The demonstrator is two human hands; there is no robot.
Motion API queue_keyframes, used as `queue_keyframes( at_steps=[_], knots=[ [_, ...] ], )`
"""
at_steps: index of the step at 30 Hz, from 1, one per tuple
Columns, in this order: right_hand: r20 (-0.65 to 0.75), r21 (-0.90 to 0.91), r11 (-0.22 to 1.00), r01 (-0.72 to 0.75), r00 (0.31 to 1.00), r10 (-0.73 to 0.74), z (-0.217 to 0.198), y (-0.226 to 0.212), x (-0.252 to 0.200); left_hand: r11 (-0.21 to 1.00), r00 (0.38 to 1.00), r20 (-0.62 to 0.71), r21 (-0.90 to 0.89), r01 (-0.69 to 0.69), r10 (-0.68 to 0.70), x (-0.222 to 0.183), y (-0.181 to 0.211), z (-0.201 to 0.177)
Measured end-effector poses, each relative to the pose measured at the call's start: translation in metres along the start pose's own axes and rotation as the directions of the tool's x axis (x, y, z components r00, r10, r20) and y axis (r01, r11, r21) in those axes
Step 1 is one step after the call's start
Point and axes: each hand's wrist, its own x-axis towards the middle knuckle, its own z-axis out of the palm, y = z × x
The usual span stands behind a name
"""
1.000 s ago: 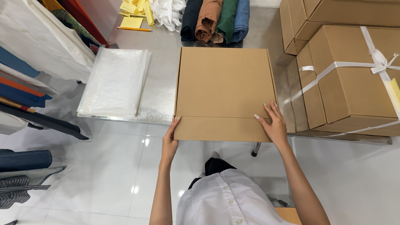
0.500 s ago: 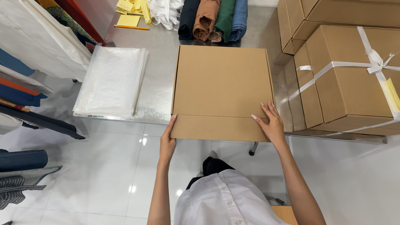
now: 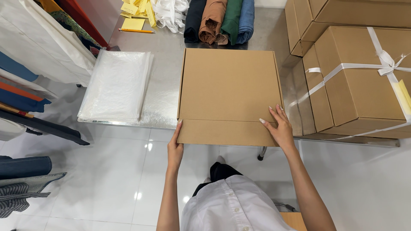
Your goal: The person ties a white ribbon around a cardboard box and places a yellow label on it. They then wrap a folded pair of jeans in a clear plastic bag and place it inside a cardboard box. Finally, they close the box and prepare a white ribbon for tying.
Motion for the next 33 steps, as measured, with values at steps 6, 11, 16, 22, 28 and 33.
queue_keyframes(
  at_steps=[6, 11, 16, 22, 28, 33],
  knots=[
    [-0.063, -0.024, 1.000, 0.003, 0.998, -0.005, 0.005, -0.005, -0.012, 0.999, 1.000, -0.007, -0.042, -0.010, 0.009, -0.001, -0.006, 0.004],
    [-0.126, -0.087, 0.996, -0.010, 0.992, -0.001, 0.014, -0.003, -0.018, 1.000, 1.000, 0.022, 0.000, 0.003, -0.003, 0.001, -0.009, 0.001],
    [-0.136, -0.081, 0.997, -0.011, 0.991, 0.000, 0.013, -0.003, -0.016, 1.000, 0.999, 0.040, 0.015, 0.003, -0.003, -0.001, 0.001, -0.001],
    [-0.132, -0.039, 0.999, -0.006, 0.991, 0.001, 0.010, -0.007, -0.015, 1.000, 1.000, 0.020, -0.009, 0.017, -0.016, -0.001, 0.003, 0.000],
    [-0.106, -0.028, 1.000, -0.015, 0.994, 0.012, 0.007, -0.008, -0.013, 1.000, 1.000, 0.000, -0.010, 0.023, -0.023, -0.005, 0.006, 0.004],
    [-0.098, -0.012, 1.000, -0.017, 0.995, 0.016, 0.003, -0.013, -0.012, 0.999, 0.999, -0.023, -0.028, 0.023, -0.024, -0.008, 0.008, 0.007]
  ],
)
